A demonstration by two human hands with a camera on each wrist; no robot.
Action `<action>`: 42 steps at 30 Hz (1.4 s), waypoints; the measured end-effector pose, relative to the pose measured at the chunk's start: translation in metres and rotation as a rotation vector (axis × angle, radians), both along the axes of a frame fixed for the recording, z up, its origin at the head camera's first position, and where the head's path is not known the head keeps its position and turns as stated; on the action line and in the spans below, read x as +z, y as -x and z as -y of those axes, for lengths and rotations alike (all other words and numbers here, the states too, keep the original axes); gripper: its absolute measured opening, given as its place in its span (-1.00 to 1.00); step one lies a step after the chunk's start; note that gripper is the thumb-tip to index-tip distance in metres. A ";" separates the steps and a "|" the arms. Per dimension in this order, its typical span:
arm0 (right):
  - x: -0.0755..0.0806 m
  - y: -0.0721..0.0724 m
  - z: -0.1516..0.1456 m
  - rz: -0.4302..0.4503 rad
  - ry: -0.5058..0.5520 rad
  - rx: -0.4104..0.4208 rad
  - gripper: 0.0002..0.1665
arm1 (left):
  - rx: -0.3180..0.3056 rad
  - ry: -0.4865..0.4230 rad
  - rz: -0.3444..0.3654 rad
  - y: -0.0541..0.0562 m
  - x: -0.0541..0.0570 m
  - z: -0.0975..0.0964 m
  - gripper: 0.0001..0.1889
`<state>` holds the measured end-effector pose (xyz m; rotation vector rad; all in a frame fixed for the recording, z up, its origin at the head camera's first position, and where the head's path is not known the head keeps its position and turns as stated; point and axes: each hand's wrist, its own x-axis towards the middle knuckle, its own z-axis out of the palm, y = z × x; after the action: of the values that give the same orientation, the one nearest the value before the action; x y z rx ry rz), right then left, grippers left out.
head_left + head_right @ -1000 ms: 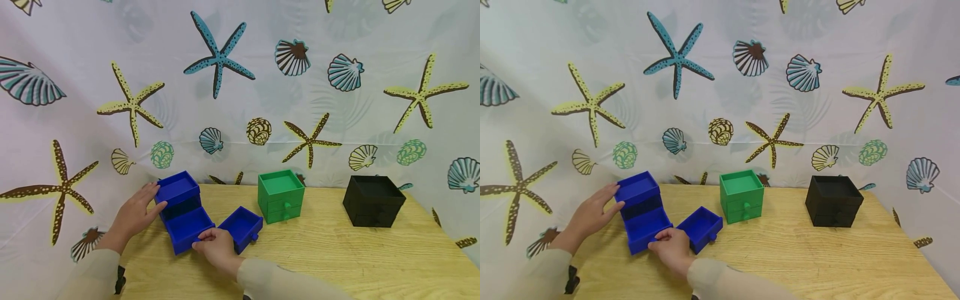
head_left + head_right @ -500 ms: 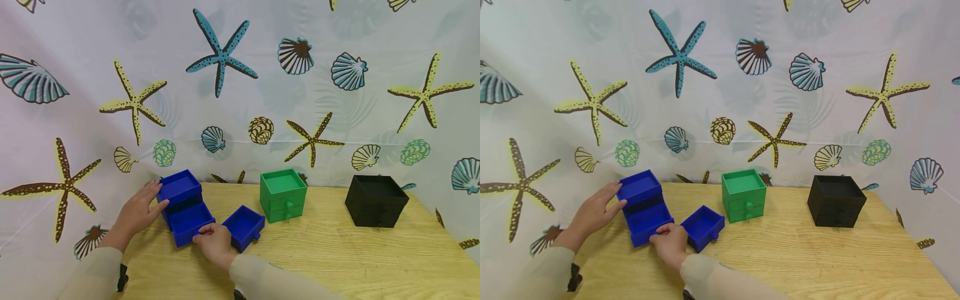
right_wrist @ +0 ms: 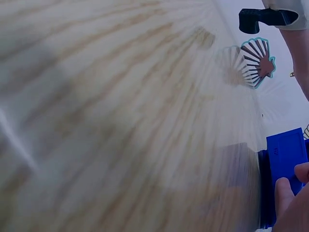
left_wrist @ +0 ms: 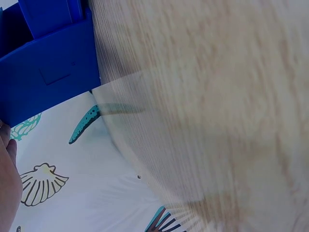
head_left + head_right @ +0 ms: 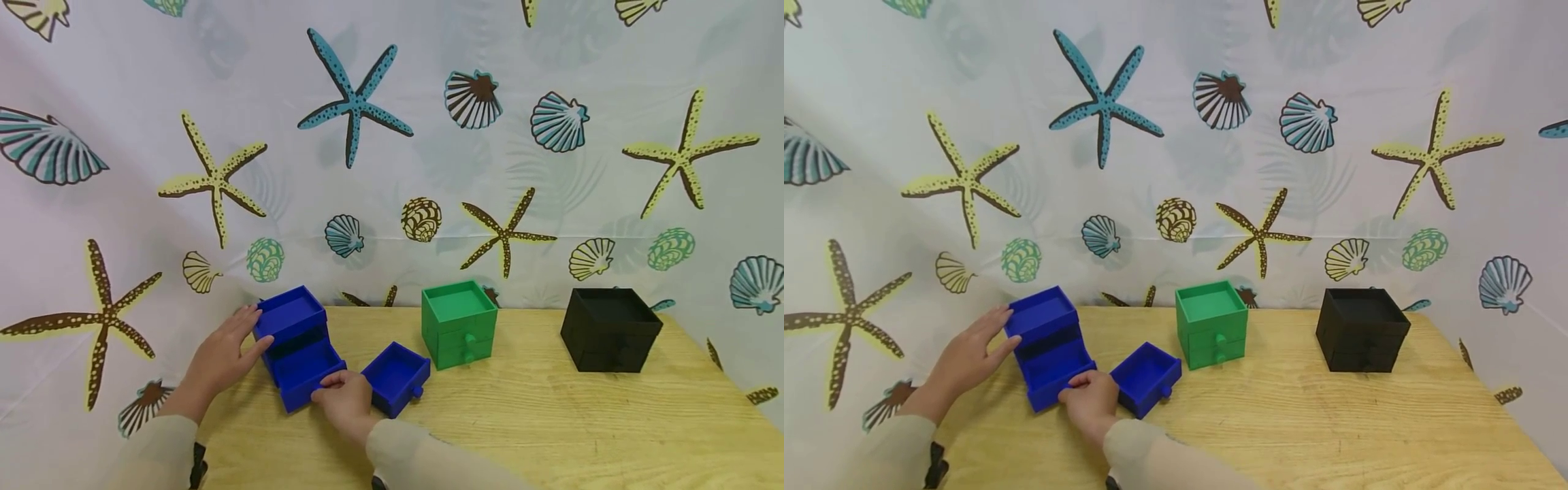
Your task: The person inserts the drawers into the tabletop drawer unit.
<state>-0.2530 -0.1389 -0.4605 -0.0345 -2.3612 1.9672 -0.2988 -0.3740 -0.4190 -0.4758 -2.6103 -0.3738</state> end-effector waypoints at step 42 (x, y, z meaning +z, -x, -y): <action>-0.007 0.006 0.022 -0.020 0.077 -0.170 -0.83 | -0.007 -0.007 -0.044 -0.001 -0.002 0.000 -0.30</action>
<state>-0.2595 -0.1605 -0.4678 -0.2117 -2.1890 1.9671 -0.2979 -0.3743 -0.4209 -0.4854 -2.5649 -0.3704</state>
